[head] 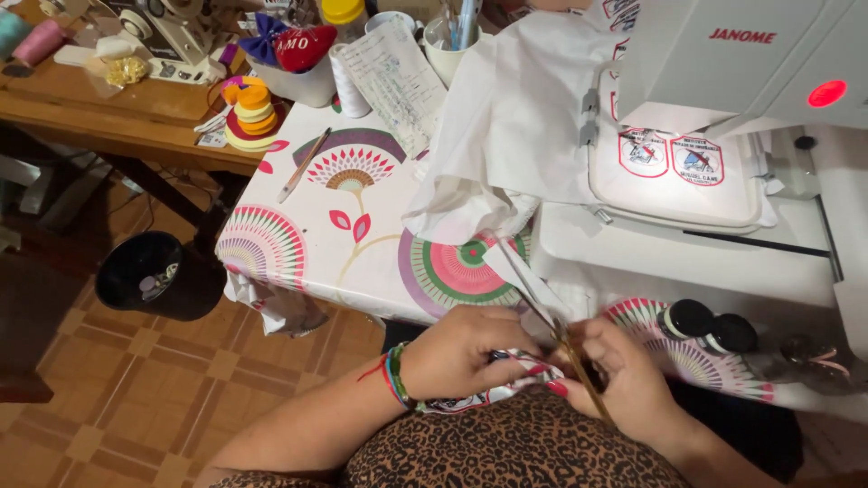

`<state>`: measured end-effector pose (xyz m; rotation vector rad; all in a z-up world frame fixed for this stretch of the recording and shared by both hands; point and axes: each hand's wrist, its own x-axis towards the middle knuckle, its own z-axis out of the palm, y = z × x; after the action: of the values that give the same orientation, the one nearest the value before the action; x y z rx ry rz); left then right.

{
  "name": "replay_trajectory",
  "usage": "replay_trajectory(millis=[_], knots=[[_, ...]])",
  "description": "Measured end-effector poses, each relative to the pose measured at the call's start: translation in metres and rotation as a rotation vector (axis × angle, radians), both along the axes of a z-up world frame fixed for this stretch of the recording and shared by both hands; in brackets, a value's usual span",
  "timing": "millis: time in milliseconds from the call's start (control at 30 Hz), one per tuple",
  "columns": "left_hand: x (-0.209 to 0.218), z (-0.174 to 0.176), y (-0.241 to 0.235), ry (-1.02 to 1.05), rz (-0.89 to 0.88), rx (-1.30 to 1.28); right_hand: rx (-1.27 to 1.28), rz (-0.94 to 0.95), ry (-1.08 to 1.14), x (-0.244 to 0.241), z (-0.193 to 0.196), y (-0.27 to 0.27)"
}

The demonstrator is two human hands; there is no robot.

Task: Cutting out individual embroidered patches from a larger sheet of fabric using scissors

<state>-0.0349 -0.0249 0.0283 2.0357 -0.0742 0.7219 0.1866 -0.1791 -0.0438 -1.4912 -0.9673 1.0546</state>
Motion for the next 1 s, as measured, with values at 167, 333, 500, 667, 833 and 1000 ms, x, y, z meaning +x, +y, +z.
replay_trajectory(millis=[167,333,500,667,833,1000], knots=[[0.022,-0.036,0.034,-0.010,0.099,-0.108,-0.059,-0.089,0.048,0.014,-0.021,-0.028],[0.047,-0.053,0.038,0.069,0.197,0.578,-0.140,-0.099,-0.130,0.037,-0.005,-0.043],[0.035,-0.090,0.035,0.077,0.279,0.759,0.014,-0.105,-0.135,0.055,-0.002,-0.054],[-0.034,-0.101,0.046,-0.020,0.269,0.700,0.039,-0.121,-0.331,0.077,-0.013,-0.060],[-0.111,-0.125,0.117,0.175,0.752,0.418,0.031,-0.214,-0.082,0.058,0.002,-0.047],[-0.123,-0.069,0.171,0.369,0.985,0.460,-0.003,-0.050,-0.185,0.042,0.014,-0.010]])
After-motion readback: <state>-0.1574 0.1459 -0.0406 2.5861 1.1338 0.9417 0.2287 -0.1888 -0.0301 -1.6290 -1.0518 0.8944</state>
